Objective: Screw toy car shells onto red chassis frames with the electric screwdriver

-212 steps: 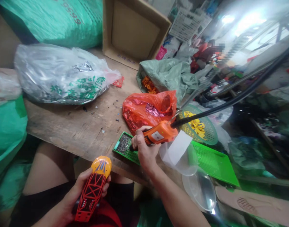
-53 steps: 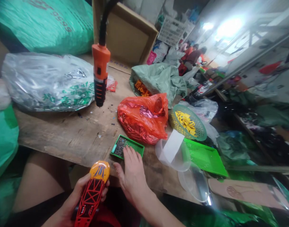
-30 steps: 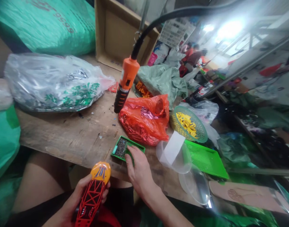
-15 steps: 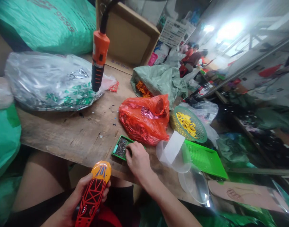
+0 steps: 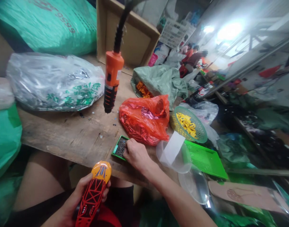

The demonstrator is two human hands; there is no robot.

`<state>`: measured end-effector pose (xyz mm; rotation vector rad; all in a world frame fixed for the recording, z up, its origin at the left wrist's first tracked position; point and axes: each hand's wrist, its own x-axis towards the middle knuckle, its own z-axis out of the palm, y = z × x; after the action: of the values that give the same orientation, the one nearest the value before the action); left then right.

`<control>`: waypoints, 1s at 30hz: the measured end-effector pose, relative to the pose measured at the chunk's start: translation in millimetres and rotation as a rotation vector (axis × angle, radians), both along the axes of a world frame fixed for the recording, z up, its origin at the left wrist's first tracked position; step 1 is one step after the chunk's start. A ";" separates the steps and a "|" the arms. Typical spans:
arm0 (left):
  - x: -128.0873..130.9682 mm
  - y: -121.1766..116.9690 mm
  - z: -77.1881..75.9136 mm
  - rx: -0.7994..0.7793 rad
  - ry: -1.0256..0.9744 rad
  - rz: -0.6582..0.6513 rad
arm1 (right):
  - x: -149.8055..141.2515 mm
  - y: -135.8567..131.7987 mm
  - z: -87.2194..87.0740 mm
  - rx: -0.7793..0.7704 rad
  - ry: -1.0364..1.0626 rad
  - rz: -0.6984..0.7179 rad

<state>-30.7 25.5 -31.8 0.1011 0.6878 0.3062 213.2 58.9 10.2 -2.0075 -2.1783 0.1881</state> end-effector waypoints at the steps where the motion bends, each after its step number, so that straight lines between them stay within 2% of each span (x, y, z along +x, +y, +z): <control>1: 0.0 -0.2 -0.7 0.003 -0.002 0.001 | 0.8 1.3 -0.5 -0.003 0.006 0.000; 5: -0.5 -0.1 -2.8 0.014 0.010 0.001 | 2.8 4.4 -2.9 0.009 0.060 -0.026; 12: 1.2 2.1 2.1 -0.006 0.016 0.017 | 5.6 5.5 -4.3 0.103 0.195 -0.036; 16: 0.5 -0.5 -2.5 0.007 0.000 0.015 | 9.7 6.0 0.3 0.182 0.292 -0.028; 20: -0.6 -2.0 -5.6 0.010 -0.003 0.021 | 17.2 14.0 11.0 0.318 0.403 -0.091; 25: -1.1 -2.4 -7.5 0.013 -0.021 -0.002 | 16.1 48.3 35.6 0.485 0.586 -0.134; 30: -1.7 -3.9 -12.9 0.017 -0.046 0.049 | -8.8 113.6 64.8 0.487 0.913 0.002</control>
<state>-32.5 21.6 -44.7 0.0935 0.6426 0.3610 204.3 172.5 75.0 -1.2706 -1.4501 0.4229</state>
